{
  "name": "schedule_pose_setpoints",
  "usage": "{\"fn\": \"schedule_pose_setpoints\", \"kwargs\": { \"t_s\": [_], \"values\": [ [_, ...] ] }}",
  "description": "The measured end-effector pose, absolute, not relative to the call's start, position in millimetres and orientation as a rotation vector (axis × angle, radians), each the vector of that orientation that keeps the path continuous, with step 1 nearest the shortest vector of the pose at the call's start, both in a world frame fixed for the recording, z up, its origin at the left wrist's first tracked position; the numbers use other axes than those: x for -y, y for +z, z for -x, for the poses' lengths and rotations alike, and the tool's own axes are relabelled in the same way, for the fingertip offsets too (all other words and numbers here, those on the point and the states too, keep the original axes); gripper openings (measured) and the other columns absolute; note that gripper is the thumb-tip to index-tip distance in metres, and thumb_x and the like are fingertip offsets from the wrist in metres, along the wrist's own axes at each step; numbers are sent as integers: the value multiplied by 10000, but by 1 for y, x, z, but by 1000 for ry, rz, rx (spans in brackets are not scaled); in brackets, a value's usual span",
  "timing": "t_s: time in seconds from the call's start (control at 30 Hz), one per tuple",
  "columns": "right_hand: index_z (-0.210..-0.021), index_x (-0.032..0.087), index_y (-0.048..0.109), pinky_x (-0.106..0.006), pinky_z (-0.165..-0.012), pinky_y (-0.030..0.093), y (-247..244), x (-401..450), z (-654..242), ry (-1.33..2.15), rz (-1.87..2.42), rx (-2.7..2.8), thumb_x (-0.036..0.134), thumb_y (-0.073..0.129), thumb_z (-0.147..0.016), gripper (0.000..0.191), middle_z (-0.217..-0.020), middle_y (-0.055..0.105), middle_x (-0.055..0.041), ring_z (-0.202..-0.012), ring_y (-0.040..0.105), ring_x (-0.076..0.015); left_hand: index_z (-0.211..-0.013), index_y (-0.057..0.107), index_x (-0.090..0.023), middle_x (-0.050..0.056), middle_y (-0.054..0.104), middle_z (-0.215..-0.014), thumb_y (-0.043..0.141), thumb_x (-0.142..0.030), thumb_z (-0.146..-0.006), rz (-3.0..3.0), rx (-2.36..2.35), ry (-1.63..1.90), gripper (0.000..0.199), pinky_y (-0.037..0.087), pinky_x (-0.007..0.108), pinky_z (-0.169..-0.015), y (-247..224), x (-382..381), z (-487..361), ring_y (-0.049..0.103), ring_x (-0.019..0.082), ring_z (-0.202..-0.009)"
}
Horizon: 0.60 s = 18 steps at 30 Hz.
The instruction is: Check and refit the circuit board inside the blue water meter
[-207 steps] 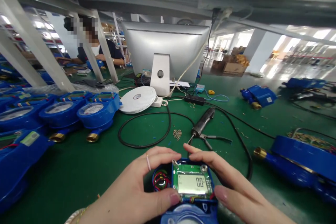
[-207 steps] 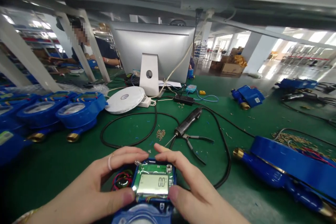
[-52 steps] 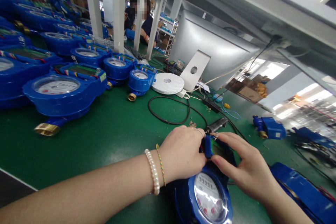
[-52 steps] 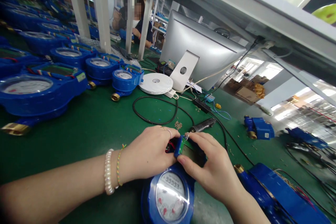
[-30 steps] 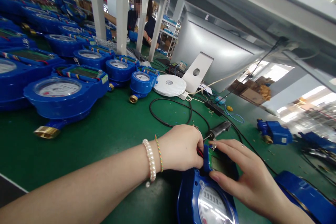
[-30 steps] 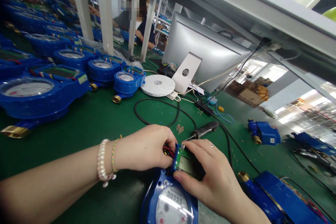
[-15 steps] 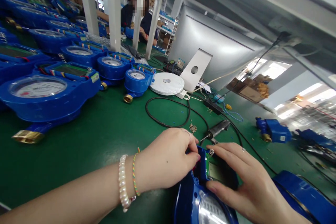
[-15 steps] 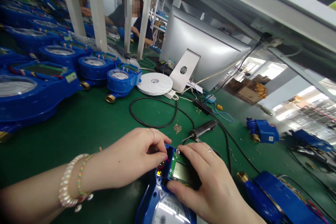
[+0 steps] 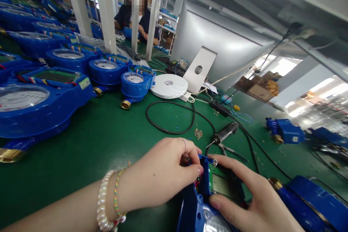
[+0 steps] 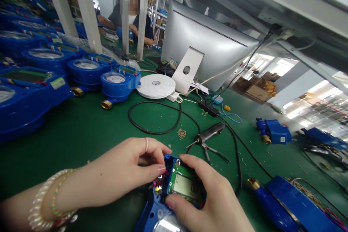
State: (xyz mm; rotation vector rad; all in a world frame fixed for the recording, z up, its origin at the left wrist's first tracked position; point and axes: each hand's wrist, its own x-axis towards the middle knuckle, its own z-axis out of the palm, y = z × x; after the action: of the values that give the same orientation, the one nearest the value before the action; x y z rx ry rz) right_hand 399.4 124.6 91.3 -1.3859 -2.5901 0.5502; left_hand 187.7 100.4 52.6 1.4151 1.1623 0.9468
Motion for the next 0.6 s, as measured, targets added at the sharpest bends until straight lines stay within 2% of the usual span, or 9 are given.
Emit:
{"fn": "schedule_pose_setpoints", "kwargs": {
  "t_s": [0.07,0.2,0.37,0.47,0.53,0.6],
  "values": [
    [-1268,329,490,-301,-951,504,89,-123,-401,701,1466,2514,445,666,-772,538,-1242,592,30,-1109,585,-192,-884,638,-264,-43,675,-1105,600,-302,-820,-1451,-1150,936,84,500,275,-828,55,-100,-187,645,172,-946],
    [-1300,305,484,-345,-1038,434,82,-125,-405,839,1412,2418,543,716,-715,673,-1317,538,0,-1192,525,-224,-1099,616,-382,-105,638,-1179,732,-345,-729,-1550,-1133,959,390,440,239,-935,55,-101,-193,569,158,-1108],
    [-1322,286,462,-353,-1058,406,77,-127,-411,801,1236,2390,600,733,-660,782,-1369,484,-26,-1221,498,-238,-1070,644,-332,-87,603,-1224,769,-350,-703,-1445,-1116,982,388,387,205,-1014,46,-100,-201,541,134,-1148],
    [-1380,323,381,-364,-1104,323,77,-123,-423,961,1187,2347,577,588,-815,653,-1460,357,-1,-1324,368,-226,-1070,644,-360,-89,580,-1254,763,-391,-705,-1427,-1128,929,385,389,241,-1032,45,-99,-202,527,150,-1171],
    [-1393,382,332,-359,-1129,235,76,-119,-431,1123,1230,2261,517,433,-923,500,-1500,266,58,-1380,249,-183,-1061,643,-395,-96,567,-1270,754,-414,-708,-1423,-1173,888,370,360,287,-1066,46,-99,-202,506,167,-1198],
    [-1373,437,330,-343,-1138,144,75,-116,-437,1222,1267,2199,458,374,-960,416,-1517,192,116,-1402,160,-143,-1050,642,-422,-99,557,-1283,746,-432,-710,-1428,-1223,849,355,339,342,-1088,47,-99,-202,492,186,-1216]
  ]
}}
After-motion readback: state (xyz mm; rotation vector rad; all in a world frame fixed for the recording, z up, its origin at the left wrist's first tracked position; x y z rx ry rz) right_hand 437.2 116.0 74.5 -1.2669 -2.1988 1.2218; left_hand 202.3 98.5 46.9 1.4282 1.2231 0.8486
